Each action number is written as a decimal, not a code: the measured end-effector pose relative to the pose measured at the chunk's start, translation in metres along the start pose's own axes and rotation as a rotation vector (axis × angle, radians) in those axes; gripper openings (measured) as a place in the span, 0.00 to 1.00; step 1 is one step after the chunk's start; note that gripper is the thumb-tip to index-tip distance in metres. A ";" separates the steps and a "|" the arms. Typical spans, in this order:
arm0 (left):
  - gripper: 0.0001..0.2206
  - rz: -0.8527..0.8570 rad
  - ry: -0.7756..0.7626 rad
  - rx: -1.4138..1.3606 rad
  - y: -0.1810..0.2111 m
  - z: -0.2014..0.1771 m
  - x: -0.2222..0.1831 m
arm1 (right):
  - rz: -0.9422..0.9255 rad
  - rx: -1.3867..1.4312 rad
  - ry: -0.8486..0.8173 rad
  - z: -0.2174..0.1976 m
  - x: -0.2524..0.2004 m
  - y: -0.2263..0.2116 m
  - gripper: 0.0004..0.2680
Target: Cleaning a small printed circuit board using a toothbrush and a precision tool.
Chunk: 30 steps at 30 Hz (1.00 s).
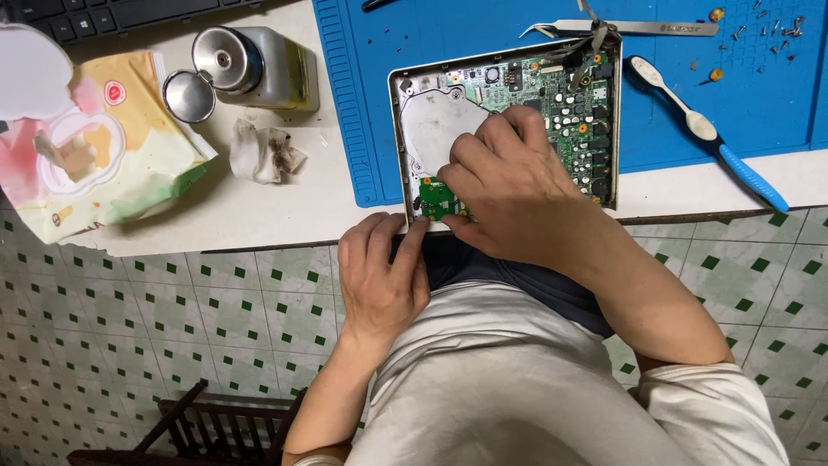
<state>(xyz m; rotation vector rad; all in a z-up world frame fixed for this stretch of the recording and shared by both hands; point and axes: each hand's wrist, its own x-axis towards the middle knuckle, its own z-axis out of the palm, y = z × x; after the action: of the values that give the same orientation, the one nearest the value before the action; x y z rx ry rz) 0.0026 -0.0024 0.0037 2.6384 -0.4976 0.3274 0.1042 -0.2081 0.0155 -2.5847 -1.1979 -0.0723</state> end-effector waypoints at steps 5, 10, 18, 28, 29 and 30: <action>0.16 0.015 0.003 0.011 0.000 0.000 0.000 | 0.010 0.015 0.010 0.000 0.001 -0.001 0.16; 0.15 0.017 0.000 0.014 0.001 -0.001 0.000 | -0.001 -0.023 0.043 0.001 0.000 -0.002 0.16; 0.14 0.022 0.001 0.025 0.005 -0.001 0.000 | -0.009 -0.090 -0.035 -0.005 -0.003 -0.004 0.17; 0.14 0.015 0.005 -0.018 0.008 -0.006 -0.001 | -0.002 0.013 0.060 0.004 -0.006 -0.001 0.18; 0.14 0.013 0.016 -0.023 0.008 -0.005 -0.002 | 0.001 0.023 0.076 0.004 -0.006 -0.002 0.18; 0.14 0.012 0.027 -0.028 0.008 -0.005 -0.003 | 0.004 0.033 0.092 0.003 -0.005 -0.002 0.17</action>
<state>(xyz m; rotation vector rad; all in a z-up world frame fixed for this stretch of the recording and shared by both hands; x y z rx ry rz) -0.0039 -0.0060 0.0099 2.6011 -0.5054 0.3567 0.0987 -0.2098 0.0123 -2.5261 -1.1511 -0.1672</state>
